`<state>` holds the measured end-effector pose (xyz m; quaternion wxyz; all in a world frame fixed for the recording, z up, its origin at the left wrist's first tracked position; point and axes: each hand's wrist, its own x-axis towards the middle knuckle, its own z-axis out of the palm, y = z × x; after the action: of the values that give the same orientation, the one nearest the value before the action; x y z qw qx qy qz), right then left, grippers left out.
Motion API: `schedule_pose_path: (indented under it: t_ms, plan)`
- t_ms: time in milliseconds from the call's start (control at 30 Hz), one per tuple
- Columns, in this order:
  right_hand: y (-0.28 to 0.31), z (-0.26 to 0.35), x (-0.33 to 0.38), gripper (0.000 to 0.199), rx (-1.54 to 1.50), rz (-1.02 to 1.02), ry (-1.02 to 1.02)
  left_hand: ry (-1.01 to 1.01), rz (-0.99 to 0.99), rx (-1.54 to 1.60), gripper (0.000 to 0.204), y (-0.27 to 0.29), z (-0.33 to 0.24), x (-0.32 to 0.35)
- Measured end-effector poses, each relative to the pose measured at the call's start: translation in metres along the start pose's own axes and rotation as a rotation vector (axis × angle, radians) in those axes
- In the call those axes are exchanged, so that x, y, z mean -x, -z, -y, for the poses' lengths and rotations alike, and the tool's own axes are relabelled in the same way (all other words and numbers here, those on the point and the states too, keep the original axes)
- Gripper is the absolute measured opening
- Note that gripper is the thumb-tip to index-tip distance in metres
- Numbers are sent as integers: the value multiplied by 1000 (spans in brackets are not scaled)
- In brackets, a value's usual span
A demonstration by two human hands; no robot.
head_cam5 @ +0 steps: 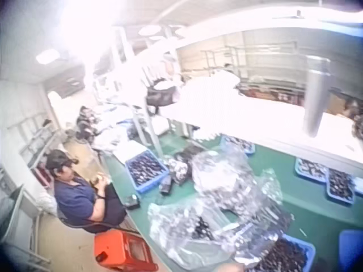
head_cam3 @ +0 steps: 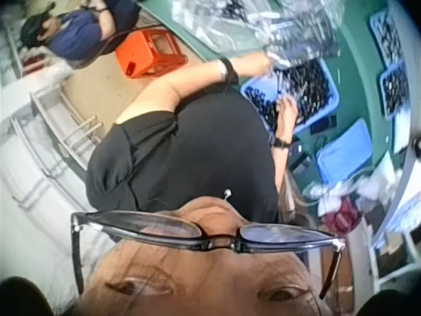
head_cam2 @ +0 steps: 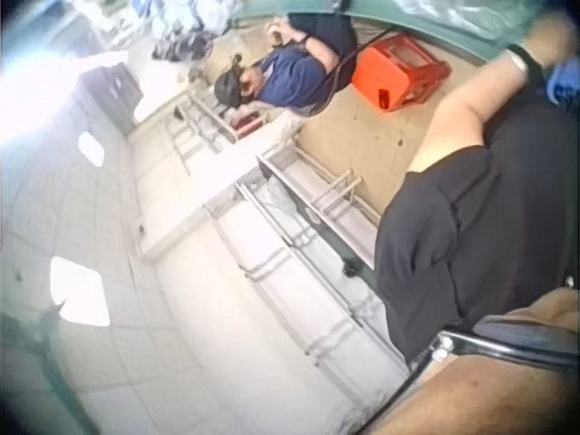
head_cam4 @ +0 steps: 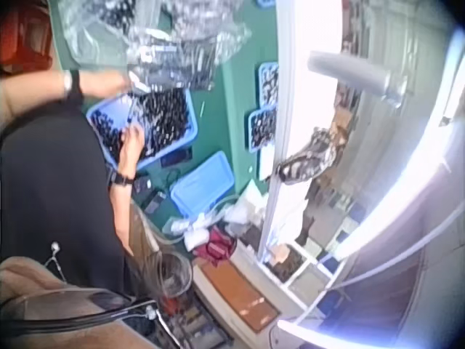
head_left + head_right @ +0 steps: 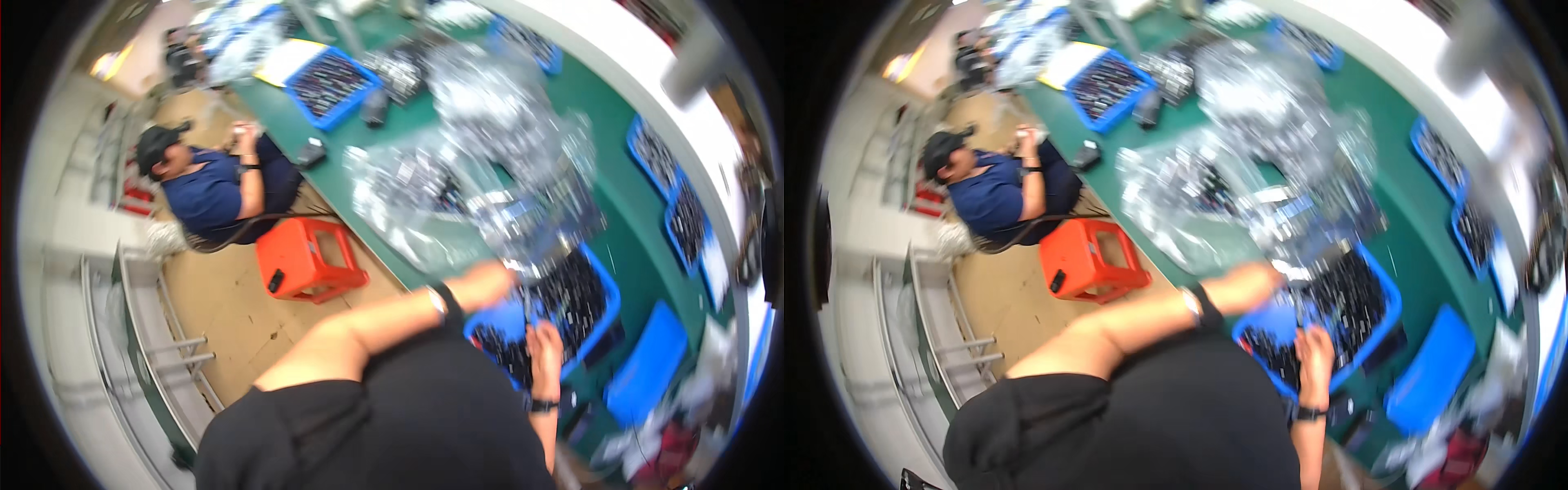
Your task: The person repeatedly picks up small black electronic components from a blue tray and inserts them into a white cylindrical housing. They perform this repetitive assembly action one at a time, placing the finished units back into the tray. The task involves handling small parts with precision in a workshop setting.
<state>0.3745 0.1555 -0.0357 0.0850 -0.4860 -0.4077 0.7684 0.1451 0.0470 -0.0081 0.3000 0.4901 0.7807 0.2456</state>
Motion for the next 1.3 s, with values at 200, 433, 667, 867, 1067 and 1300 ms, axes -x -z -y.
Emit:
schedule_pose_path:
  t_ms: [200, 433, 667, 867, 1067, 1300]
  plan:
    - [0, 5, 4, 11, 23, -14, -22, -227, -122, -286, 15, -107, 19, -14]
    - [-10, 18, 1, 10, 105, -21, -20, -264, -167, -393, 18, -114, 21, -15]
    - [-23, 25, 4, 23, 91, 106, 50, 10, -219, 440, 22, -71, 4, -11]
    - [-45, 53, 20, 19, 102, 306, 274, 92, 77, 1081, 36, -16, -9, 3]
    - [-55, 68, 31, 16, 47, 212, 275, 136, 85, 1218, 38, -1, -34, 22]
    - [-56, 66, 40, 14, 85, 148, 294, 160, 127, 1079, 39, 4, -53, 27]
